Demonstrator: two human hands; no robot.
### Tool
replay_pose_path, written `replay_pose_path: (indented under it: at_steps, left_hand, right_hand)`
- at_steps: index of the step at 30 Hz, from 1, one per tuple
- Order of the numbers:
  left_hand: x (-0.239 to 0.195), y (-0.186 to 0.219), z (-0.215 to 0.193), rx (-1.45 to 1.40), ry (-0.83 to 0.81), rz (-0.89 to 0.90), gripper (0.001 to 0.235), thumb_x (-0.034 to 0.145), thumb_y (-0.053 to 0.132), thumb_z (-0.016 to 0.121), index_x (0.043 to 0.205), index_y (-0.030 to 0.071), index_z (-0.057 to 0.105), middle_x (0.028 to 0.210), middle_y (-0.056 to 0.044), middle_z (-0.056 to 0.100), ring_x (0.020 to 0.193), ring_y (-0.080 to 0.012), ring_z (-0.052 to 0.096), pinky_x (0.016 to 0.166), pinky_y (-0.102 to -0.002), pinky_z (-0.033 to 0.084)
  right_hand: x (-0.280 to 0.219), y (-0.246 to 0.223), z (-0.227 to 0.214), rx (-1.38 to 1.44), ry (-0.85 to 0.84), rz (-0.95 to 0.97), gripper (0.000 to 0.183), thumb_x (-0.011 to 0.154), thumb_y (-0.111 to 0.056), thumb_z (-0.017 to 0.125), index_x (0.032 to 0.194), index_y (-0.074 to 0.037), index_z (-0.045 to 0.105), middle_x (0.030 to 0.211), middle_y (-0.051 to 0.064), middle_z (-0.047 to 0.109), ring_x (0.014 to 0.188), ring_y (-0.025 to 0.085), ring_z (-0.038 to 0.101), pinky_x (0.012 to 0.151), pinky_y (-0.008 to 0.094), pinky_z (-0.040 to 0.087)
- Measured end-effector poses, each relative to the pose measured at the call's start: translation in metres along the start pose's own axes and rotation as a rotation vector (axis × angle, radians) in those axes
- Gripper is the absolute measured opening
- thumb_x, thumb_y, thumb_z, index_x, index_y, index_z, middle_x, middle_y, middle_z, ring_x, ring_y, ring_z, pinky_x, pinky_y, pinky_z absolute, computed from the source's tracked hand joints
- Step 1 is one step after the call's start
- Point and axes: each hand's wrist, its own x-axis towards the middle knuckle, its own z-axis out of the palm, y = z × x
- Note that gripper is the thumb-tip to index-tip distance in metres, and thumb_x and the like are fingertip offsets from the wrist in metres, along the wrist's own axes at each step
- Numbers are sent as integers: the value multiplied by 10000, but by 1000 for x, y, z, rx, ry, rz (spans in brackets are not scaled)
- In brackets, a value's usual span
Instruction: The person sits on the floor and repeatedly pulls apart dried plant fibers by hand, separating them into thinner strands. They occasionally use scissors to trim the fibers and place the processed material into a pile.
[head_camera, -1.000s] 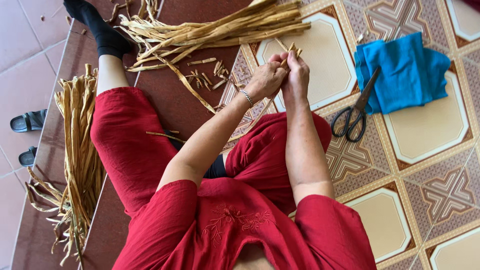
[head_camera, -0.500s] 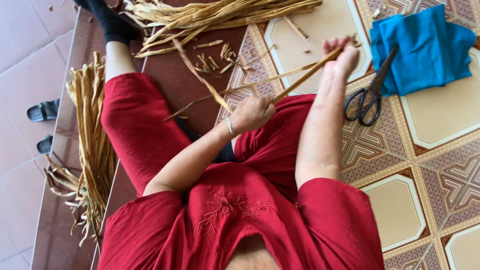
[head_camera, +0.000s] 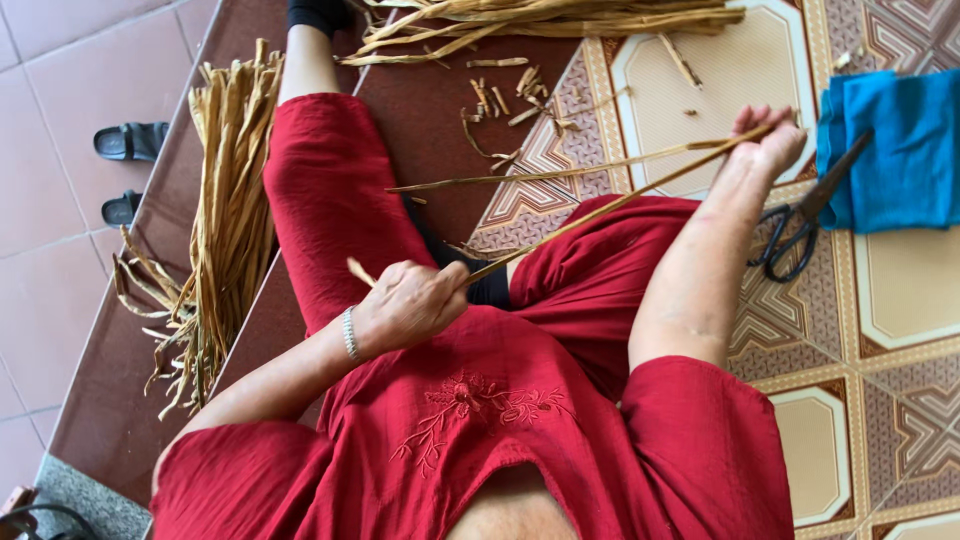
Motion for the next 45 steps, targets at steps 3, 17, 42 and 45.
replay_pose_path:
  at_steps: [3,17,42,45]
  left_hand:
    - [-22,4,-18,20,28,10,148,941,173,591,852,72,530,547,-131,571,505,-327,628,469,-470,476]
    - [-63,4,-54,84,-14,-68,130,969,205,591,929,95,536,564,-72,599,471,-269,624,412,-438,474]
    - [420,-163,61,493,449,-80,227,871,248,733,1008,74,680,1057,-108,618,1066,-291,533,870,-480,407]
    - [416,-159,63,422,473,-55,98,967,182,686,970,84,673,1015,-102,629,1000,-263,550,850,-436,440]
  right_hand:
    - [-8,-4,1,-85,63,-35,211,937,-120,529,757,-124,638,609,26,594,562,185,606,644,431,637]
    - [-17,-10,9,-58,160,-106,262,956,-162,528,710,-119,607,551,9,549,523,176,594,609,424,619]
    - [-155,44,81,-664,-480,-74,224,1063,-305,608,1055,-101,700,666,-40,515,478,61,416,398,229,339]
    - [-173,48,92,-822,-506,-58,208,1021,-318,667,1064,-125,729,648,-30,529,456,48,420,364,212,336]
